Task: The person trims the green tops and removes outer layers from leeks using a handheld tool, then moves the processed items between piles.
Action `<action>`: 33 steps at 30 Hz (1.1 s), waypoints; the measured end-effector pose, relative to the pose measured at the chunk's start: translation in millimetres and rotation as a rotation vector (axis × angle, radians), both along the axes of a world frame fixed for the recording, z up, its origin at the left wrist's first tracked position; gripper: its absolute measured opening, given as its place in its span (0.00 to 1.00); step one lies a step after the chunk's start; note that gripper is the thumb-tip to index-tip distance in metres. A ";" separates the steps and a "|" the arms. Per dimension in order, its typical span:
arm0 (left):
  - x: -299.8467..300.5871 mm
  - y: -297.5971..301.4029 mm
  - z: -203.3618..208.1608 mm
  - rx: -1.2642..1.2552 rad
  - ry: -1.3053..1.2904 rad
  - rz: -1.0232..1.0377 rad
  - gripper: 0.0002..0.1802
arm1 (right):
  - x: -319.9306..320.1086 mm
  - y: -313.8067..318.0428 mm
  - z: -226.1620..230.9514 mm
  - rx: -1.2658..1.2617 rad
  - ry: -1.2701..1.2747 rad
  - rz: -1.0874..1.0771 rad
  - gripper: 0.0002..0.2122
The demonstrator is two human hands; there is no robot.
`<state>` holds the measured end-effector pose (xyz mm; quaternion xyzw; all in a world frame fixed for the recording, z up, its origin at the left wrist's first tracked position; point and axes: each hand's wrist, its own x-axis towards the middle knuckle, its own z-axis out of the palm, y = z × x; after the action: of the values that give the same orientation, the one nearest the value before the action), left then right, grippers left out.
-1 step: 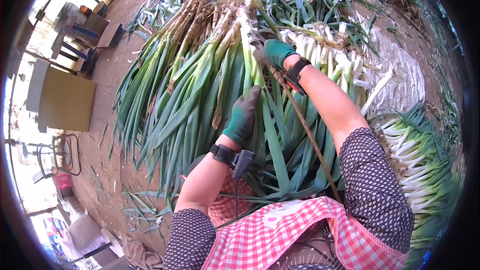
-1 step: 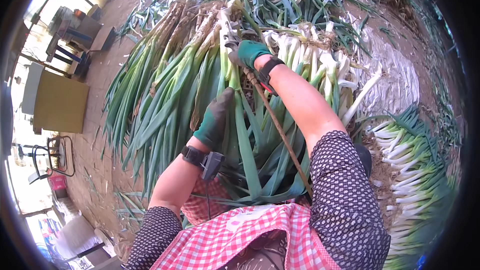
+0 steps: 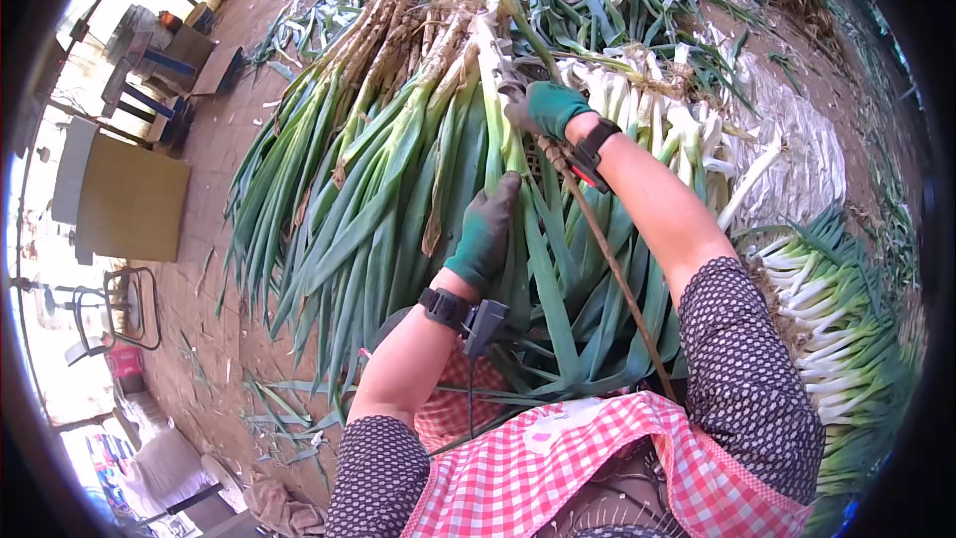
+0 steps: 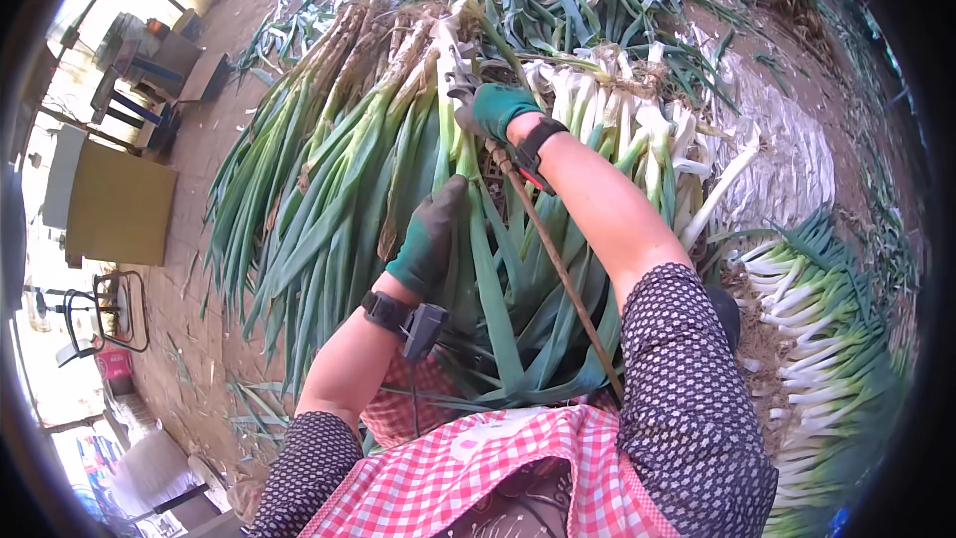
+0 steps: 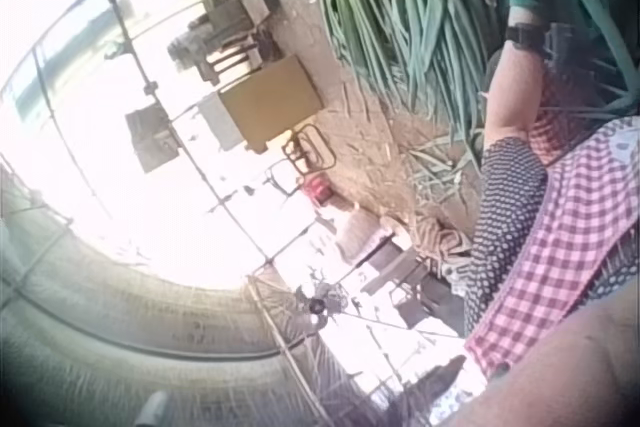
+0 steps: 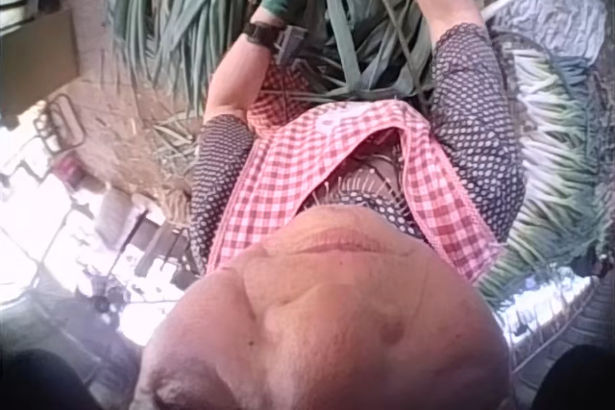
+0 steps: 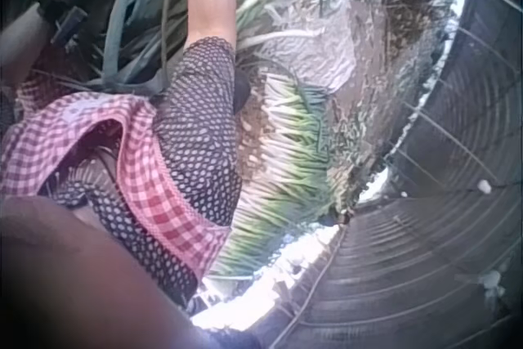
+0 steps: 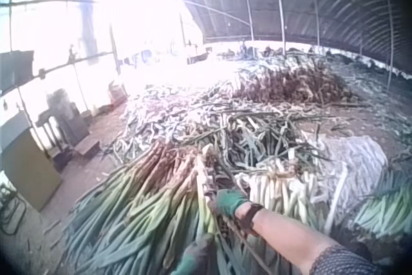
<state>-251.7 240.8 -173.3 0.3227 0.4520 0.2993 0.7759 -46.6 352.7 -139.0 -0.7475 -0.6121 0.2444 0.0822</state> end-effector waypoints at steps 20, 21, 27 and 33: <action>17.3 -15.8 33.7 0.119 0.087 0.033 0.24 | 14.9 58.5 11.4 -0.030 -0.071 0.012 0.25; 22.3 -16.0 36.0 0.111 0.082 0.034 0.22 | 25.1 58.4 8.8 -0.001 -0.089 0.005 0.25; 7.5 -4.4 -0.6 0.140 0.023 0.075 0.27 | 10.0 8.0 15.2 -0.204 0.251 -0.101 0.18; -0.6 4.9 -7.2 0.002 -0.062 -0.024 0.25 | 18.9 -128.0 5.0 -0.425 0.747 -0.074 0.25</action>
<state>-252.4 245.7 -180.5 0.3196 0.4236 0.3002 0.7927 -27.8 224.7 -134.0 -0.6296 -0.4492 0.6157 0.1510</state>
